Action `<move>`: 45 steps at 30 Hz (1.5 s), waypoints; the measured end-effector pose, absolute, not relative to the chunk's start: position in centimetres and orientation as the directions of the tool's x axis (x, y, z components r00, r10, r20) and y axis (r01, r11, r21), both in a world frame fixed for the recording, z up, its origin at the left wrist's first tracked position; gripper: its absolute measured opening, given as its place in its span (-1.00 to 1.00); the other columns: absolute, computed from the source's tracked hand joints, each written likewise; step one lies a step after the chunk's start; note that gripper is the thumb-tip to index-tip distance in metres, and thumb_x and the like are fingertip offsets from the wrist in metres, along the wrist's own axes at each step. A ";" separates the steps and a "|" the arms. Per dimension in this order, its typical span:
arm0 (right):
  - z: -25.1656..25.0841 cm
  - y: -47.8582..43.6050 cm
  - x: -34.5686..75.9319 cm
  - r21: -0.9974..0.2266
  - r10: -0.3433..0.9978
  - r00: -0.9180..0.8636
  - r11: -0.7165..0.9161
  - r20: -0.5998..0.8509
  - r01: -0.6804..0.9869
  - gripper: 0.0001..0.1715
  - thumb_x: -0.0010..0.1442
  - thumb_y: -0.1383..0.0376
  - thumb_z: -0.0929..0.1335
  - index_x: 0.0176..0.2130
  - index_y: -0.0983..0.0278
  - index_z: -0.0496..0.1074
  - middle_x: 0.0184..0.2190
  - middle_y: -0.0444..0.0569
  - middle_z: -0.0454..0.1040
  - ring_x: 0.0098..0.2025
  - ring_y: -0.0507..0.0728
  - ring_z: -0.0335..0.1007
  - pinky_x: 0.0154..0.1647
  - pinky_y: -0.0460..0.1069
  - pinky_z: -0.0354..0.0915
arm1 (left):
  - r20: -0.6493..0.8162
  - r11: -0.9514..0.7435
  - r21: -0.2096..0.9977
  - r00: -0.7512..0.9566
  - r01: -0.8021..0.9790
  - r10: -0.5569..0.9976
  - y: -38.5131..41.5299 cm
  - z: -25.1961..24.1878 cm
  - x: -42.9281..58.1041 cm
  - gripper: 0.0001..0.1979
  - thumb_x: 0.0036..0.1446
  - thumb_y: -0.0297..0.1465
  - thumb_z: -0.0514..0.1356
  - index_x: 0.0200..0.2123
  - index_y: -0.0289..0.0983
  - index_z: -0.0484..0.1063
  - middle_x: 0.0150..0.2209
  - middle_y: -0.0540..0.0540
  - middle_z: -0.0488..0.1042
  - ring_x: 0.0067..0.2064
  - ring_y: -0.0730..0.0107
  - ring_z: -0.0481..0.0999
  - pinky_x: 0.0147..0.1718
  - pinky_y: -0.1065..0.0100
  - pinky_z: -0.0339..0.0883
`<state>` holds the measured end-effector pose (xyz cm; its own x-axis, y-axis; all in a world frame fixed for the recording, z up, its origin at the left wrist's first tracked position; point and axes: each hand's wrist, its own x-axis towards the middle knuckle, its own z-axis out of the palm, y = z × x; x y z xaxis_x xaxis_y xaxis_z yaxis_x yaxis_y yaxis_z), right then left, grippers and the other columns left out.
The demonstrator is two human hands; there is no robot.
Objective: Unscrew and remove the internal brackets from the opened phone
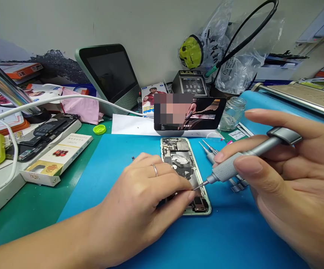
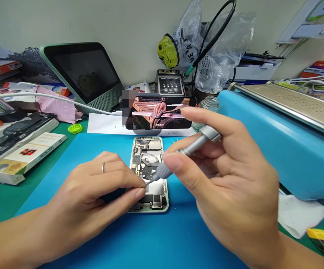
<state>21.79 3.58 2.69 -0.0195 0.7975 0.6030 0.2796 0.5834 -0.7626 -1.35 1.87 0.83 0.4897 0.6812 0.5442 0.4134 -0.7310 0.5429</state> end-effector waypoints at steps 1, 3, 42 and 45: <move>2.7 3.6 21.8 -0.763 0.797 -0.020 0.585 0.604 0.275 -0.45 0.25 0.16 0.64 0.19 -0.10 0.61 -0.32 -0.17 0.68 -0.34 0.17 0.70 -0.38 0.00 0.73 | 0.543 -0.731 0.545 0.491 0.410 0.681 1.9 0.8 -1.3 -0.90 0.45 -0.47 0.30 -0.18 -0.20 0.61 -0.33 0.19 0.60 -0.30 0.63 0.51 -0.17 0.37 0.27; 2.6 3.5 21.8 -0.767 0.799 -0.016 0.581 0.601 0.273 -0.44 0.25 0.18 0.64 0.19 -0.10 0.60 -0.31 -0.16 0.68 -0.34 0.17 0.70 -0.37 0.00 0.74 | 0.546 -0.730 0.548 0.486 0.408 0.682 1.9 0.8 -1.3 -0.90 0.45 -0.47 0.30 -0.18 -0.20 0.60 -0.33 0.19 0.60 -0.30 0.62 0.51 -0.18 0.37 0.27; 2.6 3.4 21.7 -0.765 0.803 0.000 0.568 0.596 0.304 -0.41 0.23 0.05 0.64 0.21 -0.07 0.60 -0.32 -0.18 0.67 -0.30 0.14 0.71 -0.35 -0.05 0.71 | 0.546 -0.727 0.535 0.481 0.430 0.686 1.6 0.8 -1.4 -0.88 0.44 -0.49 0.28 -0.17 -0.23 0.64 -0.32 0.16 0.62 -0.29 0.59 0.50 -0.15 0.36 0.28; 2.6 3.3 21.8 -0.764 0.803 -0.004 0.568 0.595 0.305 -0.41 0.25 0.05 0.64 0.22 -0.06 0.58 -0.31 -0.19 0.68 -0.29 0.10 0.72 -0.32 -0.10 0.71 | 0.549 -0.731 0.531 0.483 0.429 0.682 1.7 0.8 -1.4 -0.87 0.44 -0.50 0.27 -0.18 -0.23 0.63 -0.33 0.17 0.61 -0.30 0.60 0.50 -0.15 0.36 0.28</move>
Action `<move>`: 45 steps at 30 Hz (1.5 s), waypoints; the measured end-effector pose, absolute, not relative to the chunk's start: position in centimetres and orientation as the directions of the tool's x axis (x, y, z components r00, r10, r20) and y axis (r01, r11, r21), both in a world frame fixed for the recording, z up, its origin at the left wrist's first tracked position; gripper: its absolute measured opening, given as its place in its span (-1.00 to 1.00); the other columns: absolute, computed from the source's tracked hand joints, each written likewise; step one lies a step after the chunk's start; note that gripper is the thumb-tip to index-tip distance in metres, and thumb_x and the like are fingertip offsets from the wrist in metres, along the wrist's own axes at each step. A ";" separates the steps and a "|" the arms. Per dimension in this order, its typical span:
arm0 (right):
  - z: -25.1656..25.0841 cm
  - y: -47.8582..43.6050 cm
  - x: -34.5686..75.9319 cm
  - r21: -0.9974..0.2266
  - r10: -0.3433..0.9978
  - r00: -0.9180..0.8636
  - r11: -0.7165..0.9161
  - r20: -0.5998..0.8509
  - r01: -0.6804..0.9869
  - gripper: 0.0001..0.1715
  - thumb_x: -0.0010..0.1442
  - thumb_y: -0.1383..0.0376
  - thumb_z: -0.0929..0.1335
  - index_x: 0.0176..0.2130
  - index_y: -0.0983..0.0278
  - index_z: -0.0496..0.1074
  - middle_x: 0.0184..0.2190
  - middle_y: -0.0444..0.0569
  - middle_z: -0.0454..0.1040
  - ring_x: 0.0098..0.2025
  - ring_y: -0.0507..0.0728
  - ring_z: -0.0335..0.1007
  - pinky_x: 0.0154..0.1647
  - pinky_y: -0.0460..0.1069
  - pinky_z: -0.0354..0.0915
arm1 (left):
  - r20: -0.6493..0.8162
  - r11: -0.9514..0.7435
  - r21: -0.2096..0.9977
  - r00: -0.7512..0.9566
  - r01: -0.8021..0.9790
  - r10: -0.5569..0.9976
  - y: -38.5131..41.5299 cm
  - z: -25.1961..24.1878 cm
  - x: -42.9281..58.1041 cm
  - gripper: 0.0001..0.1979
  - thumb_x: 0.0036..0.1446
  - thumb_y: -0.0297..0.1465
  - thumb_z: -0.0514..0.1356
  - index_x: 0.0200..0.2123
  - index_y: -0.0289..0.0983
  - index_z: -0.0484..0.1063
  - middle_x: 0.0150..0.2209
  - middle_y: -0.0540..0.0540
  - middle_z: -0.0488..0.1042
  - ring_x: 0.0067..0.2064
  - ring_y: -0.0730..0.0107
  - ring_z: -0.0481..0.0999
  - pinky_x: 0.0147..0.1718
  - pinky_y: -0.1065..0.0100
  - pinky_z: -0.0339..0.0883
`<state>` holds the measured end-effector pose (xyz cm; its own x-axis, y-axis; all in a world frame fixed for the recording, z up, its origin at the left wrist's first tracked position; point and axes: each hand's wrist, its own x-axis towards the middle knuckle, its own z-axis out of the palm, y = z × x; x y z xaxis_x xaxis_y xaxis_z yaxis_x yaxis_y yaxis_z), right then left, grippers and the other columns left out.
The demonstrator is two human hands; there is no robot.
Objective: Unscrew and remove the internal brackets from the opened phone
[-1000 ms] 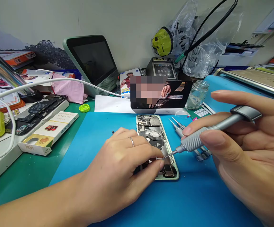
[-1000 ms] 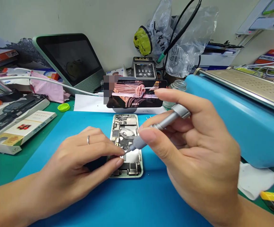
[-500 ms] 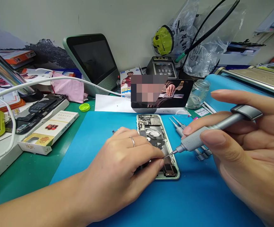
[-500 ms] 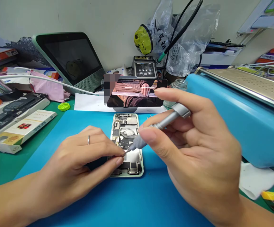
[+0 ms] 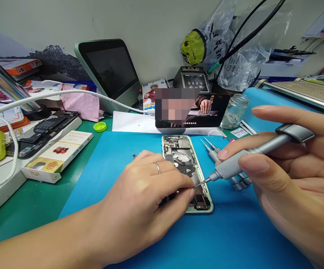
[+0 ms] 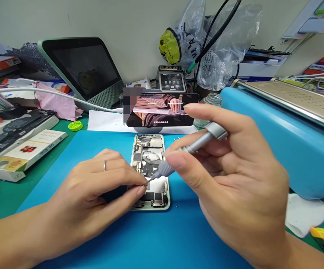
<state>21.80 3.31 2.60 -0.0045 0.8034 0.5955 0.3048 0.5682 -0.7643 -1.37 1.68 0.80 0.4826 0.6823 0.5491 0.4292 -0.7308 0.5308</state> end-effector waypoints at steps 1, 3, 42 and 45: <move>2.6 3.3 21.8 -0.765 0.804 -0.001 0.567 0.595 0.304 -0.41 0.25 0.05 0.64 0.22 -0.06 0.58 -0.30 -0.19 0.69 -0.28 0.09 0.72 -0.30 -0.12 0.71 | 0.549 -0.731 0.531 0.483 0.429 0.682 1.7 0.8 -1.3 -0.87 0.44 -0.50 0.27 -0.18 -0.23 0.63 -0.32 0.17 0.61 -0.29 0.60 0.50 -0.15 0.36 0.27; 2.6 3.3 21.8 -0.766 0.804 -0.001 0.567 0.595 0.302 -0.41 0.26 0.07 0.63 0.22 -0.04 0.58 -0.28 -0.20 0.70 -0.28 0.07 0.72 -0.27 -0.15 0.70 | 0.547 -0.728 0.536 0.482 0.427 0.685 1.7 0.8 -1.3 -0.87 0.45 -0.49 0.27 -0.17 -0.23 0.63 -0.31 0.17 0.61 -0.28 0.60 0.50 -0.15 0.36 0.27; 2.7 2.9 21.9 -0.714 0.771 -0.060 0.613 0.633 0.338 -0.37 0.30 0.10 0.61 0.29 -0.14 0.52 0.03 -0.10 0.66 -0.23 0.12 0.71 -0.23 0.00 0.77 | 0.548 -0.727 0.538 0.479 0.426 0.686 1.8 0.7 -1.2 -0.89 0.43 -0.49 0.29 -0.14 -0.20 0.64 -0.32 0.19 0.63 -0.28 0.61 0.51 -0.13 0.39 0.27; 2.6 2.9 21.8 -0.717 0.775 -0.059 0.608 0.629 0.340 -0.36 0.29 0.09 0.61 0.29 -0.15 0.52 -0.12 -0.12 0.64 -0.22 0.14 0.73 -0.22 -0.01 0.78 | 0.544 -0.720 0.547 0.473 0.427 0.693 1.8 0.7 -1.2 -0.89 0.44 -0.48 0.30 -0.13 -0.19 0.64 -0.31 0.20 0.63 -0.27 0.62 0.52 -0.14 0.38 0.26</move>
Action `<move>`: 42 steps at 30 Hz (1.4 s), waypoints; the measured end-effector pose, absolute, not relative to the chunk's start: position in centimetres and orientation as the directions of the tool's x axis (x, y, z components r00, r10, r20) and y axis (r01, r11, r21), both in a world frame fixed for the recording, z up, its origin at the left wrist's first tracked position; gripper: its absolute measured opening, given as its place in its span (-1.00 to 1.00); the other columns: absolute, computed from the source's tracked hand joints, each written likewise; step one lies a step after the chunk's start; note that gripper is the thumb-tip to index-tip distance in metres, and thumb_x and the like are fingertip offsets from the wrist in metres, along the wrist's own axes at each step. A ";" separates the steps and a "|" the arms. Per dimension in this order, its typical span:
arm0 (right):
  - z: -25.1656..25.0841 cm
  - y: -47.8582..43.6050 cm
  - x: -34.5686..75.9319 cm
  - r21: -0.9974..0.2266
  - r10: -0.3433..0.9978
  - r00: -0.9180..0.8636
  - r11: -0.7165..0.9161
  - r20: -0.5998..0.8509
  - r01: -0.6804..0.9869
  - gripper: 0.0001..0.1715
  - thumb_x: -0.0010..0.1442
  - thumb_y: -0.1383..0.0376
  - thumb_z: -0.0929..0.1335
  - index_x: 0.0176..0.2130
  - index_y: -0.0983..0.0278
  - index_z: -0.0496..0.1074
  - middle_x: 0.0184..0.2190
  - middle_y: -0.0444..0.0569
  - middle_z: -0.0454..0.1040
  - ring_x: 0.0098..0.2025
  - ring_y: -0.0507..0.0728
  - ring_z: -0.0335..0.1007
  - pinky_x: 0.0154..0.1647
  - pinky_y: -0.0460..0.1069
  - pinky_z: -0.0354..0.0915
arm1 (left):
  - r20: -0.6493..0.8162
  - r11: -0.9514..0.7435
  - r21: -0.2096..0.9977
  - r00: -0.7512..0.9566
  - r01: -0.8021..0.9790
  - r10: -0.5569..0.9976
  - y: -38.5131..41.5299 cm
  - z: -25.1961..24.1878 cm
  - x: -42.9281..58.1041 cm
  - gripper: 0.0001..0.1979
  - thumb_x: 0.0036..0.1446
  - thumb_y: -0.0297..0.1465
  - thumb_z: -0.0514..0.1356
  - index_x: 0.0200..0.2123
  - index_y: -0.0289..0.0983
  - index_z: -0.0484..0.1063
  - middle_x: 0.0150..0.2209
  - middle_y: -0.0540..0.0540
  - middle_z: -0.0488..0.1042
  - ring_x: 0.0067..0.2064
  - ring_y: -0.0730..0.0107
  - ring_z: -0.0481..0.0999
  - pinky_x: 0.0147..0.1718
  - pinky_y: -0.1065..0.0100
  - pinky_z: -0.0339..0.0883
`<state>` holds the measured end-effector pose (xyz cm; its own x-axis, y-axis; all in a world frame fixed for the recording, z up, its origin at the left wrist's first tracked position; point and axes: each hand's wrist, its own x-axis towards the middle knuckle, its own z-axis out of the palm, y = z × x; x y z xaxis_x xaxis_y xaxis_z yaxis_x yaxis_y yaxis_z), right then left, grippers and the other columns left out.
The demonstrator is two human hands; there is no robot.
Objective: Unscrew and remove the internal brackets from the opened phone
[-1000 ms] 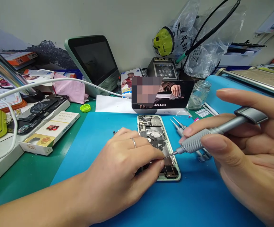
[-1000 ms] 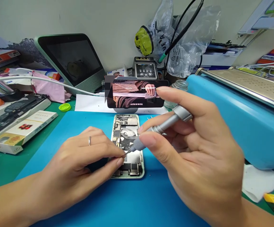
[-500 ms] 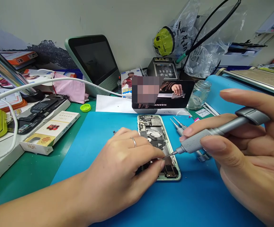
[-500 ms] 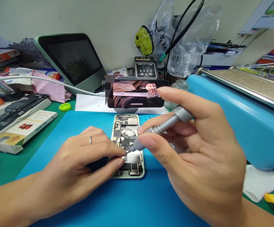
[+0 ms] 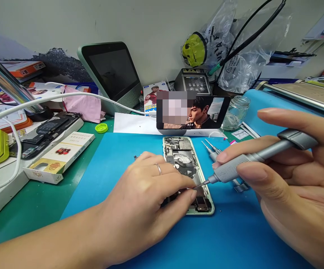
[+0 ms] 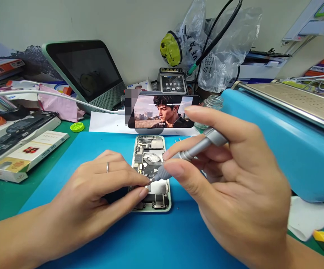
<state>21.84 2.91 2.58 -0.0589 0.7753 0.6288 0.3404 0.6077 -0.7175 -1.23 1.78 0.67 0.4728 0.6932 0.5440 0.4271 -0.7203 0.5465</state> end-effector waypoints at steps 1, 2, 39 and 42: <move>2.6 2.9 21.8 -0.719 0.776 -0.058 0.607 0.628 0.339 -0.37 0.28 0.09 0.62 0.28 -0.14 0.53 -0.13 -0.12 0.64 -0.22 0.15 0.73 -0.22 -0.01 0.78 | 0.545 -0.717 0.551 0.466 0.427 0.697 1.8 0.7 -1.2 -0.90 0.43 -0.47 0.30 -0.13 -0.19 0.64 -0.31 0.20 0.63 -0.27 0.62 0.52 -0.14 0.37 0.26; 2.7 3.0 21.7 -0.722 0.778 -0.057 0.606 0.626 0.335 -0.38 0.28 0.10 0.62 0.27 -0.12 0.54 -0.13 -0.11 0.65 -0.23 0.15 0.73 -0.22 -0.01 0.78 | 0.546 -0.713 0.556 0.459 0.426 0.700 1.8 0.7 -1.2 -0.91 0.43 -0.47 0.31 -0.13 -0.19 0.64 -0.32 0.20 0.63 -0.28 0.62 0.52 -0.15 0.37 0.26; 3.4 2.0 22.0 -0.387 0.473 -0.611 0.879 0.635 0.277 -0.59 0.49 0.35 0.44 0.27 0.13 0.46 -0.19 -0.08 0.79 -0.20 0.12 0.80 -0.10 -0.12 0.71 | 0.610 -0.818 0.468 0.547 0.335 0.573 1.6 1.5 -1.2 -0.91 0.43 -0.46 0.28 -0.21 -0.25 0.56 -0.21 -0.01 0.67 -0.21 0.40 0.53 -0.23 0.27 0.37; 3.2 2.3 22.0 -0.318 0.375 -0.595 0.926 0.711 0.203 -0.12 0.44 0.43 0.46 0.56 0.14 0.14 -0.11 0.01 0.79 -0.15 0.16 0.80 -0.05 -0.04 0.72 | 0.621 -0.819 0.462 0.535 0.341 0.573 1.5 1.6 -1.1 -0.88 0.42 -0.45 0.29 -0.25 -0.25 0.54 -0.25 -0.02 0.65 -0.23 0.41 0.53 -0.26 0.29 0.37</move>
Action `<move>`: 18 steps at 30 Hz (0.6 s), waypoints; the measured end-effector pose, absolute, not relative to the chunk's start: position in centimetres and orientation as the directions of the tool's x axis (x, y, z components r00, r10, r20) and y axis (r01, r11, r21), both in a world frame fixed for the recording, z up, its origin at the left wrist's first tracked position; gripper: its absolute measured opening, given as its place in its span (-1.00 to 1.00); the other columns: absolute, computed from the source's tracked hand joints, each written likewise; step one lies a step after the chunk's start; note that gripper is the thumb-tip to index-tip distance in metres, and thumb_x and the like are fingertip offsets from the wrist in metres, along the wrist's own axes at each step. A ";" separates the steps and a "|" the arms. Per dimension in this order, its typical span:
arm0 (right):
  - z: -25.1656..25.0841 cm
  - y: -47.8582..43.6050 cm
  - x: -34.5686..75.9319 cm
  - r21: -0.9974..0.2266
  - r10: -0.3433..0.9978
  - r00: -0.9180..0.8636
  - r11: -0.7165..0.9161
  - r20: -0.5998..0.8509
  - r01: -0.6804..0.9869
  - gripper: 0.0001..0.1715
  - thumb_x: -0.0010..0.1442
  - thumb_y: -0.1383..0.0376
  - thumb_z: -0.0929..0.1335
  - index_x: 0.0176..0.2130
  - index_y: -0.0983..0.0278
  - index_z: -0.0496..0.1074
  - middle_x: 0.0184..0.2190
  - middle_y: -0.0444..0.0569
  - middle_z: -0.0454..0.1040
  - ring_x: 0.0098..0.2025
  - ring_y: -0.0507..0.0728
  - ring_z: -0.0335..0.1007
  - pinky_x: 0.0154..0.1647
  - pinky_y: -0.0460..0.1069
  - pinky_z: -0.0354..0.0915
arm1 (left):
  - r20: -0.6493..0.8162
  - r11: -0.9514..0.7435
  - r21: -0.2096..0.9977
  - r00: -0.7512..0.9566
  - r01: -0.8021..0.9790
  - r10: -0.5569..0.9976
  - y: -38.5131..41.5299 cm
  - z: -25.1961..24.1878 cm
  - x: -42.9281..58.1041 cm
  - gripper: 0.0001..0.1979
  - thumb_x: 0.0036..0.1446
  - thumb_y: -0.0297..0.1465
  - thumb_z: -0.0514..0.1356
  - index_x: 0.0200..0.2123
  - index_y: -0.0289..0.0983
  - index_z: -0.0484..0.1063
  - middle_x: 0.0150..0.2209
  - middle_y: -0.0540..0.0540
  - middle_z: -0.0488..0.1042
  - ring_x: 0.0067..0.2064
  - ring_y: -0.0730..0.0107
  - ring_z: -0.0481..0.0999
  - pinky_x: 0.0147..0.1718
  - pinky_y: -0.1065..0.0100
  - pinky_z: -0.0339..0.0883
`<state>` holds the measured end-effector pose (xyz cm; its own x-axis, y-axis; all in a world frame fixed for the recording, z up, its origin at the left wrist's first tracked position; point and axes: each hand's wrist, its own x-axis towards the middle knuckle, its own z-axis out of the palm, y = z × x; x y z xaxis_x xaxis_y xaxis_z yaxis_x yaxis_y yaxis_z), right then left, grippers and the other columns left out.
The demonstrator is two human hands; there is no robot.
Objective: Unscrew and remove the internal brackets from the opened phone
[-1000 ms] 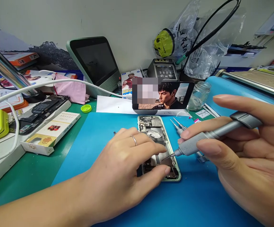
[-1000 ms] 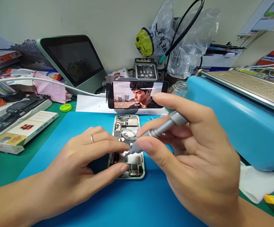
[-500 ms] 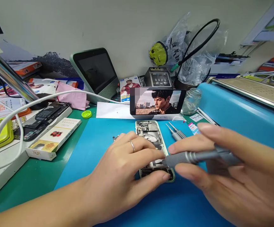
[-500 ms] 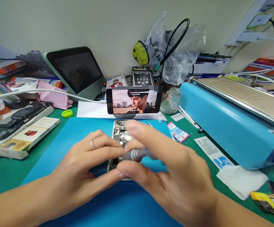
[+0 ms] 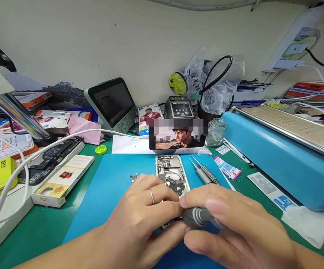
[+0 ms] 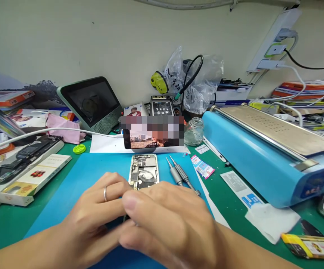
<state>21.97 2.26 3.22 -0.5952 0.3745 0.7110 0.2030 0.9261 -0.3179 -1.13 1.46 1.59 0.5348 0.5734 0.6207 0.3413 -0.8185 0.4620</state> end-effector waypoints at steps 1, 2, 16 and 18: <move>3.1 2.3 22.0 -0.310 0.364 -0.591 0.930 0.720 0.195 -0.04 0.42 0.45 0.46 0.59 0.15 0.07 -0.11 0.02 0.79 -0.16 0.17 0.80 -0.04 -0.01 0.72 | 0.622 -0.818 0.462 0.532 0.343 0.575 1.5 1.6 -1.1 -0.87 0.43 -0.45 0.29 -0.26 -0.25 0.54 -0.27 -0.02 0.65 -0.23 0.41 0.53 -0.27 0.29 0.37; 3.0 2.3 22.1 -0.320 0.376 -0.587 0.926 0.717 0.203 0.00 0.39 0.48 0.47 0.60 0.15 0.06 -0.11 0.02 0.79 -0.16 0.17 0.79 -0.04 0.01 0.72 | 0.620 -0.815 0.464 0.531 0.345 0.578 1.5 1.5 -1.1 -0.87 0.44 -0.43 0.29 -0.25 -0.24 0.54 -0.27 -0.03 0.65 -0.23 0.41 0.54 -0.27 0.29 0.37; 2.2 3.5 23.7 -0.650 0.697 -0.130 0.708 0.705 0.274 -0.28 0.32 0.44 0.53 0.34 -0.07 0.48 -0.19 -0.14 0.71 -0.24 0.13 0.74 -0.15 -0.04 0.74 | 0.646 -0.864 0.232 0.594 0.446 0.480 1.4 0.0 -0.7 -0.76 0.32 -0.51 0.20 -0.02 -0.30 0.63 -0.14 -0.12 0.70 -0.22 0.23 0.59 -0.30 0.16 0.39; 2.0 3.4 23.6 -0.650 0.697 -0.131 0.708 0.705 0.276 -0.28 0.33 0.43 0.53 0.34 -0.07 0.48 -0.16 -0.13 0.70 -0.24 0.13 0.73 -0.16 -0.03 0.74 | 0.607 -0.876 0.214 0.644 0.433 0.466 1.3 -0.1 -0.8 -0.71 0.32 -0.52 0.20 0.04 -0.32 0.62 -0.04 -0.12 0.71 -0.15 0.21 0.61 -0.26 0.15 0.43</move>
